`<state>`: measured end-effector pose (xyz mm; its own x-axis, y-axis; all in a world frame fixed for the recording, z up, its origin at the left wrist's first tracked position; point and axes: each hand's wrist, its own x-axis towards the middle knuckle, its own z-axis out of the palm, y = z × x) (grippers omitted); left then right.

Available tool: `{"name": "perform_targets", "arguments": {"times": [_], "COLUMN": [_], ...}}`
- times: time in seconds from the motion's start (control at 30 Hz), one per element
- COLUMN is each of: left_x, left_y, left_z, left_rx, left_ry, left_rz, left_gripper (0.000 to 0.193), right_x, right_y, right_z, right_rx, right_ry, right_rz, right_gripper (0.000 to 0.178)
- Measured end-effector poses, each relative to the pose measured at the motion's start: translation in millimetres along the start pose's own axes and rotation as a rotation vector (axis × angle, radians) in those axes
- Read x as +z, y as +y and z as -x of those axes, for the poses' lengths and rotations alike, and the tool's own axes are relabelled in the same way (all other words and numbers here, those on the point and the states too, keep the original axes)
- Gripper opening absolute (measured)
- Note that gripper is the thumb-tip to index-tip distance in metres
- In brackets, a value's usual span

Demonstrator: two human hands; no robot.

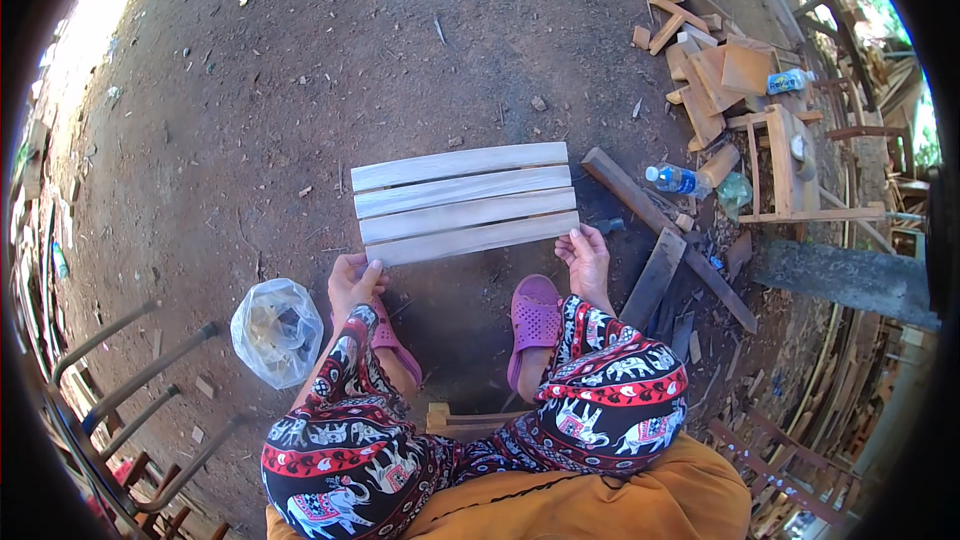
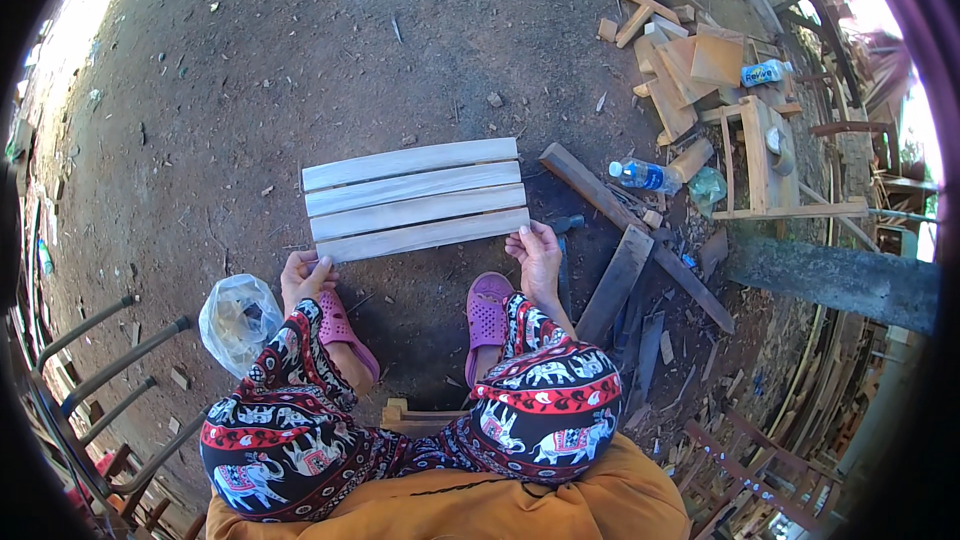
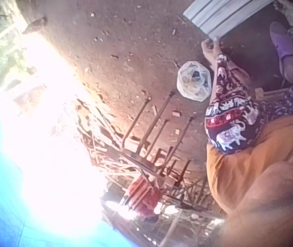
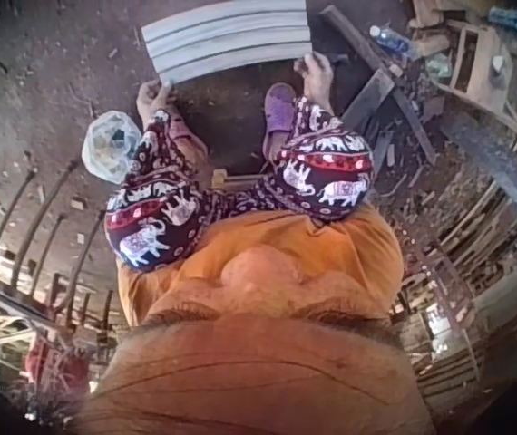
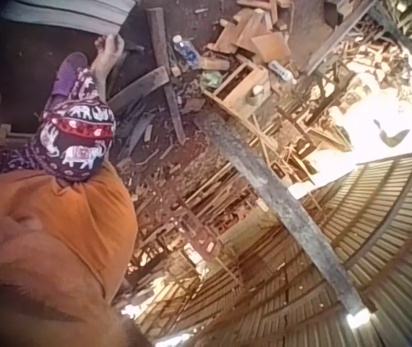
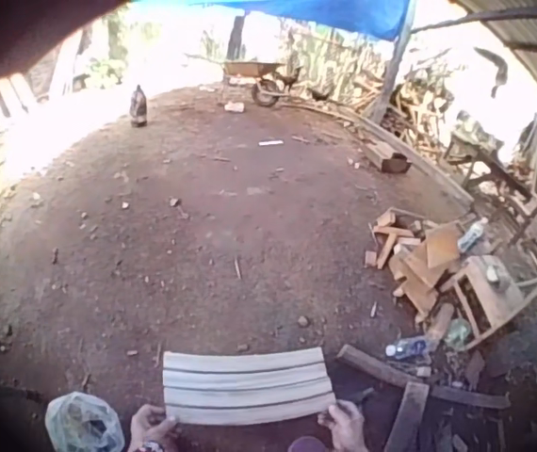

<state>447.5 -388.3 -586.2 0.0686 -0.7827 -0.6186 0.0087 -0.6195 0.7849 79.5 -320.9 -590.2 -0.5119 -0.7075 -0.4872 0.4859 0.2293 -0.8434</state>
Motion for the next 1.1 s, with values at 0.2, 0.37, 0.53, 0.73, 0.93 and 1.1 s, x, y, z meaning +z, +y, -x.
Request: {"name": "perform_targets", "arguments": {"times": [0.2, 0.37, 0.53, 0.73, 0.93, 1.1], "left_x": [-0.2, -5.3, 6.9, -4.8, -1.4, 1.9], "left_y": [-5.3, 0.1, 2.4, -5.2, -1.8, -1.3], "left_z": [-2.0, 1.5, -5.3, -6.3, -6.1, -4.2], "left_rx": [0.007, 0.014, 0.064, 0.040, 0.105, 0.079], "left_ry": [0.020, 0.094, -0.001, 0.050, 0.042, 0.037], "left_rz": [-0.016, -0.052, 0.042, -0.058, -0.174, -0.108], "left_gripper": [0.024, 0.023, 0.021, 0.022, 0.021, 0.020], "right_x": [3.7, 7.2, -4.8, -0.4, -4.7, -6.3], "right_y": [-1.9, 2.4, -2.0, 10.3, 2.8, -1.6], "right_z": [4.4, 1.2, -7.2, -5.6, -2.7, -1.0], "right_rx": [-0.040, -0.031, -0.067, -0.054, -0.040, -0.061], "right_ry": [0.012, -0.047, -0.031, -0.007, -0.023, -0.070], "right_rz": [0.055, 0.031, 0.068, 0.065, 0.067, 0.118], "right_gripper": [0.020, 0.021, 0.019, 0.021, 0.023, 0.026]}}
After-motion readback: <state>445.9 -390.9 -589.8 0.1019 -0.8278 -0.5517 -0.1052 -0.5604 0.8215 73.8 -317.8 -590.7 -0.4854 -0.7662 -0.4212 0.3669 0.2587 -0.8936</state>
